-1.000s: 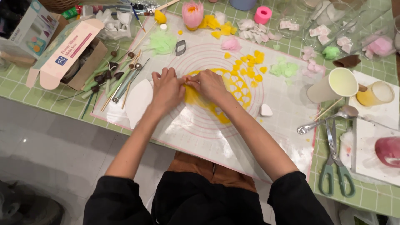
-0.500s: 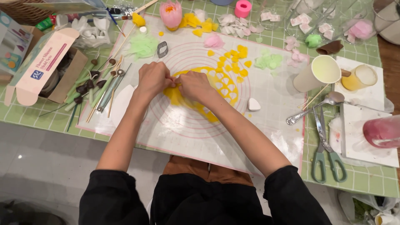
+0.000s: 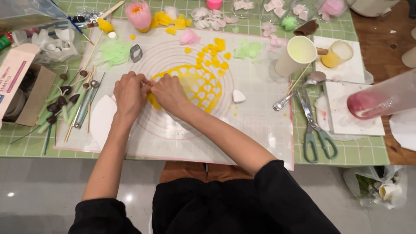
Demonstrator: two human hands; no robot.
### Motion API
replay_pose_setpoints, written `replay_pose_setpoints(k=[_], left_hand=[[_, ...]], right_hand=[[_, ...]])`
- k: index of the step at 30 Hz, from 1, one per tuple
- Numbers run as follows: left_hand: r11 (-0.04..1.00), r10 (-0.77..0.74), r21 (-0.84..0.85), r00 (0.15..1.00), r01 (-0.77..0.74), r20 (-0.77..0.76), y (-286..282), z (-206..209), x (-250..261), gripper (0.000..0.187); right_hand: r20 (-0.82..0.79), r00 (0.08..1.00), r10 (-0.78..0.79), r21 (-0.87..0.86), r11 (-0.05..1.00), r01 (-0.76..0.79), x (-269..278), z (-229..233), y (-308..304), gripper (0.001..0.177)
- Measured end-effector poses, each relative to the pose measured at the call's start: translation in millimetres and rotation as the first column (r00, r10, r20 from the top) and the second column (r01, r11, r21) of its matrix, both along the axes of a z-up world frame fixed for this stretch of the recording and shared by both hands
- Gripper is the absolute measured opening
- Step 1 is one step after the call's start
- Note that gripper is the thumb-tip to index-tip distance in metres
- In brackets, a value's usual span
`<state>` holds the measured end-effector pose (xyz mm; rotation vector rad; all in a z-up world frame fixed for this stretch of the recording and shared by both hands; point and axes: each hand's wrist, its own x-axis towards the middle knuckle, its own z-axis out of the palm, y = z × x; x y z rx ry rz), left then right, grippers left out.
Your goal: Using a cutter to punch out small pieces from a wax sheet and molding them into decorative petals.
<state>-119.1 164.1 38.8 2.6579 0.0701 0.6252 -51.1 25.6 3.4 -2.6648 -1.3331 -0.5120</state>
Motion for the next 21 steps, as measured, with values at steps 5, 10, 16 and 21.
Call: replay_pose_setpoints(k=[5,10,16,21], left_hand=[[0.999,0.008,-0.045,0.998,-0.011,-0.065,-3,12,2,0.021],[0.999,0.018,-0.025,0.996,-0.02,-0.09,-2,2,12,0.019],[0.999,0.026,-0.022,0.997,-0.028,-0.075,0,-1,11,0.016],[1.0,-0.017,0.014,0.999,0.017,-0.029,-5,5,-3,0.022]], right_hand=[[-0.022,0.999,0.03,0.068,0.997,-0.029,10,2,-14,0.03],[-0.132,0.991,0.034,0.025,0.999,-0.031,14,10,-13,0.022],[-0.295,0.955,-0.04,-0.037,0.999,0.03,16,17,-10,0.019],[-0.421,0.907,-0.014,-0.071,0.997,-0.018,19,34,-31,0.035]])
